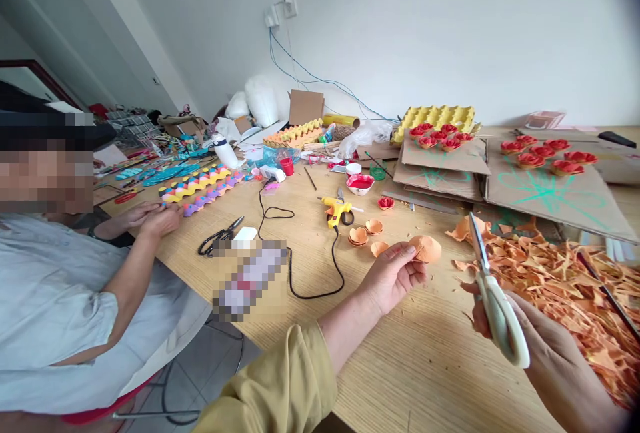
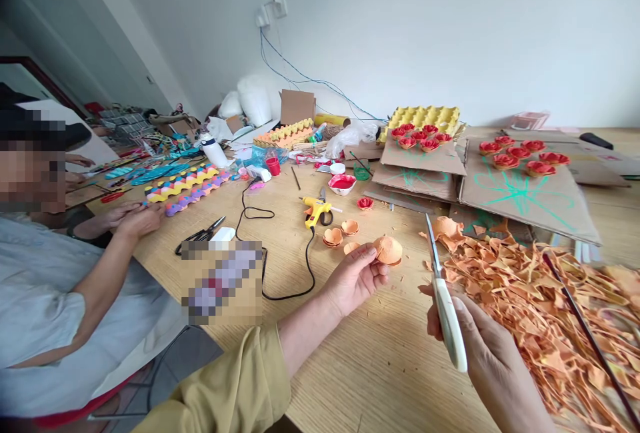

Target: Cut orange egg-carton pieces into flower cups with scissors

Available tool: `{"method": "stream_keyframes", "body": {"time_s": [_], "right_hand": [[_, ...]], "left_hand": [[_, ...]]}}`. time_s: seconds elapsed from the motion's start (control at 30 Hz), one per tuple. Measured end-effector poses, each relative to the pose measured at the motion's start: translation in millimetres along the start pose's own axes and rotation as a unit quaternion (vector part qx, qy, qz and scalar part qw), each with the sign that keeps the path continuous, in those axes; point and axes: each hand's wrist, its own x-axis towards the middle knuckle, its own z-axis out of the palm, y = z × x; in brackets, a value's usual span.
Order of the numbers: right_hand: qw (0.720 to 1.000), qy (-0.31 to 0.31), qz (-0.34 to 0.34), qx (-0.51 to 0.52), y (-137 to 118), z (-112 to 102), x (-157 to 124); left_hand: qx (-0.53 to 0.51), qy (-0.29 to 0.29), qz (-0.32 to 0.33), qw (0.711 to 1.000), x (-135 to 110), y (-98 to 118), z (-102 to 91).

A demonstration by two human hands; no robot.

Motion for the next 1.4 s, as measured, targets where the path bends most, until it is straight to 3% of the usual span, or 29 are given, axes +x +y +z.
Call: {"method": "stream_keyframes", "body": {"time_s": [0.07,0.27,0.57,0.73,0.93,1.13,1.23,1.4], "right_hand": [[0.999,-0.050,0.020,0.008,8.0,0.9,0.5],[0.998,-0.069,-0.009,-0.002,5.0,4.8,-0.9],[0.987,-0.146,-0.002,0.068,0.1,11.5,-4.1],[0.991,-0.130,-0.025,0.027,-1.5,14.7,-1.6],[0.990,-0.133,0.038,0.010,-0.1,8.8,-9.4],[0.977,-0.189,0.016,0.098,0.5,15.0,-7.0],[0.977,-0.181,0.031,0.107,-1.2,18.1,-2.8],[0.967,-0.226,0.030,0.114,-0.9,20.2,-2.8]], "left_hand": [[-0.009,0.008,0.007,1.000,-0.8,1.8,2.0],[-0.009,0.010,0.026,1.000,-2.1,6.0,6.3],[0.009,0.041,0.034,0.999,-3.6,14.3,9.8],[0.000,0.043,0.041,0.998,-3.2,17.0,9.7],[-0.052,0.058,0.050,0.996,-2.2,19.2,9.2],[-0.071,0.072,0.042,0.994,-1.7,19.9,9.2],[-0.069,0.080,0.038,0.994,-2.2,20.5,10.6],[-0.073,0.072,0.036,0.994,-2.3,22.7,11.7]]}}
